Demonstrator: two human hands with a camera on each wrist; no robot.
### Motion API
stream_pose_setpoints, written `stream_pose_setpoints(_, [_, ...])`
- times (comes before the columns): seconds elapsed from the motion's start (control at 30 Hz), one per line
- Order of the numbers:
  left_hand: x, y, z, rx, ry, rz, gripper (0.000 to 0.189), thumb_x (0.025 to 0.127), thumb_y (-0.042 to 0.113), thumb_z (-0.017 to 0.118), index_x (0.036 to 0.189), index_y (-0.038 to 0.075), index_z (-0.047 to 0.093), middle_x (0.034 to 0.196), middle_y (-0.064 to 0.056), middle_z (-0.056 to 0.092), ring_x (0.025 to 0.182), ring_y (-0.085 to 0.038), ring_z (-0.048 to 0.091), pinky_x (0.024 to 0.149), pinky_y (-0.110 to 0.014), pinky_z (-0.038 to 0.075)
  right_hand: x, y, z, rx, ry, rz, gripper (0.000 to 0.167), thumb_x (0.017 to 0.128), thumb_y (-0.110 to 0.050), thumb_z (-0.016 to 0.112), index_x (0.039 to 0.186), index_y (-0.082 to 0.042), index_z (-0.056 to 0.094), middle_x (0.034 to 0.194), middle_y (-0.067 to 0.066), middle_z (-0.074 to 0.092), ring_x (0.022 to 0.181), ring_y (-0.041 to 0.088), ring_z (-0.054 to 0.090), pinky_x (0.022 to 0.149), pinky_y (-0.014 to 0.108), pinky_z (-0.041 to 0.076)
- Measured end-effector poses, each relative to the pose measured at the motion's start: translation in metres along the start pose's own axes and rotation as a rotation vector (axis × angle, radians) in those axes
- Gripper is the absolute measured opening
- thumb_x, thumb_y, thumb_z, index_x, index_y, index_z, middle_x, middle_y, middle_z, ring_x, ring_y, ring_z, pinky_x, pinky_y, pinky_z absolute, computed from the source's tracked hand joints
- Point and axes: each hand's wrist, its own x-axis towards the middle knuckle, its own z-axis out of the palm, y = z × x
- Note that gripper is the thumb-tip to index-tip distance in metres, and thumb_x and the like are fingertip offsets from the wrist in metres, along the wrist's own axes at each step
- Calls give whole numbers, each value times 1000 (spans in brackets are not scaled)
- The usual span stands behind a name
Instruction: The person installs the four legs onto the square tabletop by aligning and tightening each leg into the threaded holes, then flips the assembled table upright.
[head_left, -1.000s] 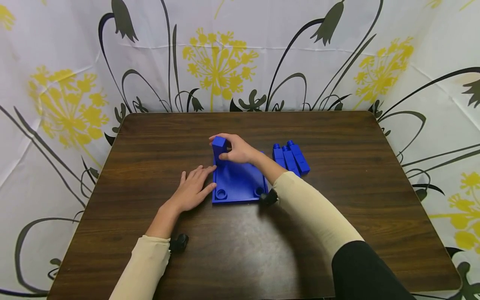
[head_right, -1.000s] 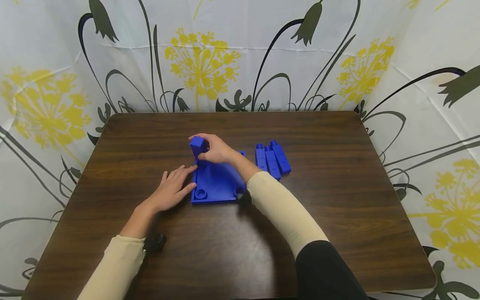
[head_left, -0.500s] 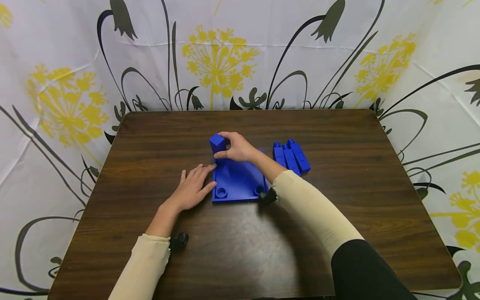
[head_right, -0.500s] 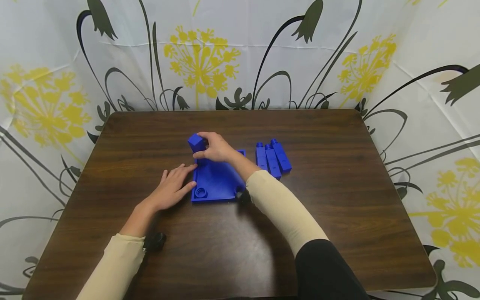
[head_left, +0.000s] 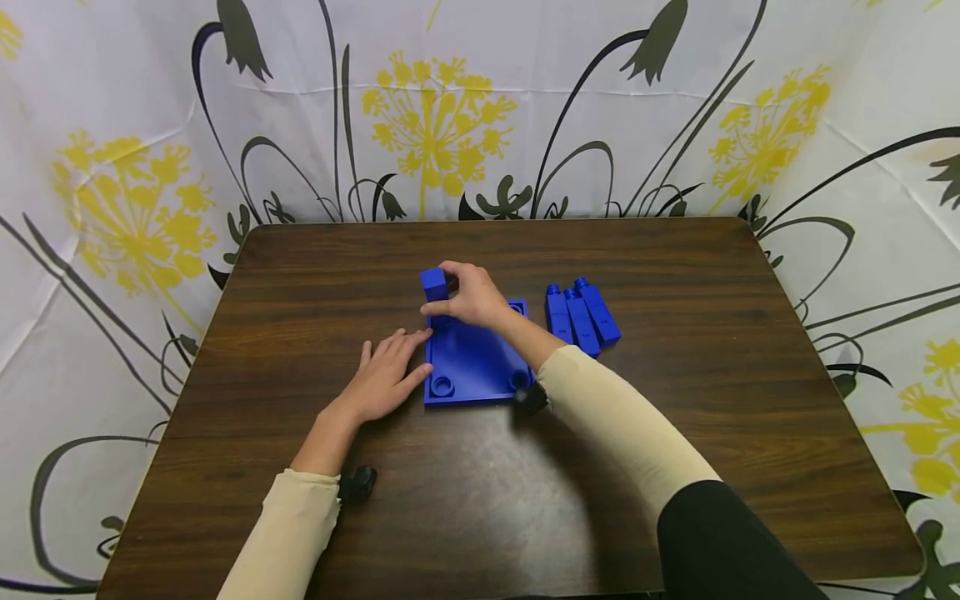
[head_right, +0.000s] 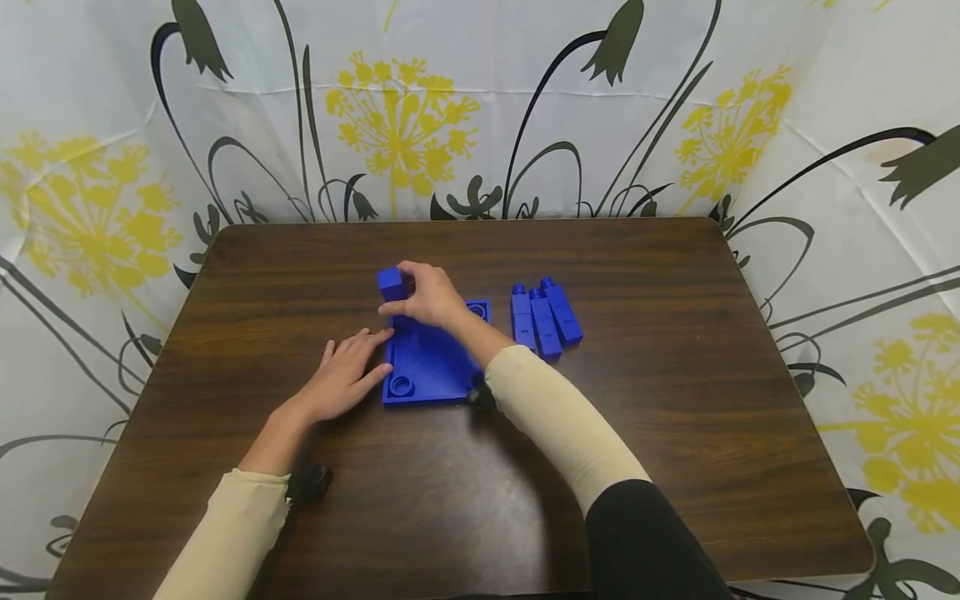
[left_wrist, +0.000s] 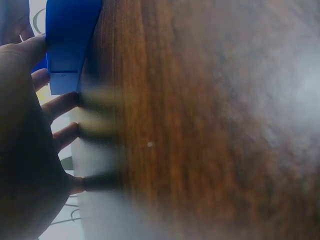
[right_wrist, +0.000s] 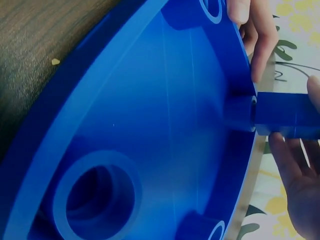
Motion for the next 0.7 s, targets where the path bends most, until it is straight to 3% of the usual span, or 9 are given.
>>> stream_pose_setpoints(0.43, [1,-1,1,8,-17,-13,60,103,47,43,156,25,25,158,-10,29,148,-34,10,106,-72,-3,0,-5,6,-74,78,100,48,76,-41,84,104,-13,56,102,4,67,91,17,63,79,32,51])
stream_pose_setpoints(0.7, [0,-2,1,16,-18,-16,61,103,50,41,156,25,26,158,-10,30,148,-33,10,106,-72,-3,-2,-4,8,-124,75,95,58,76,-52,80,117,-17,57,104,1,66,92,14,62,78,32,49])
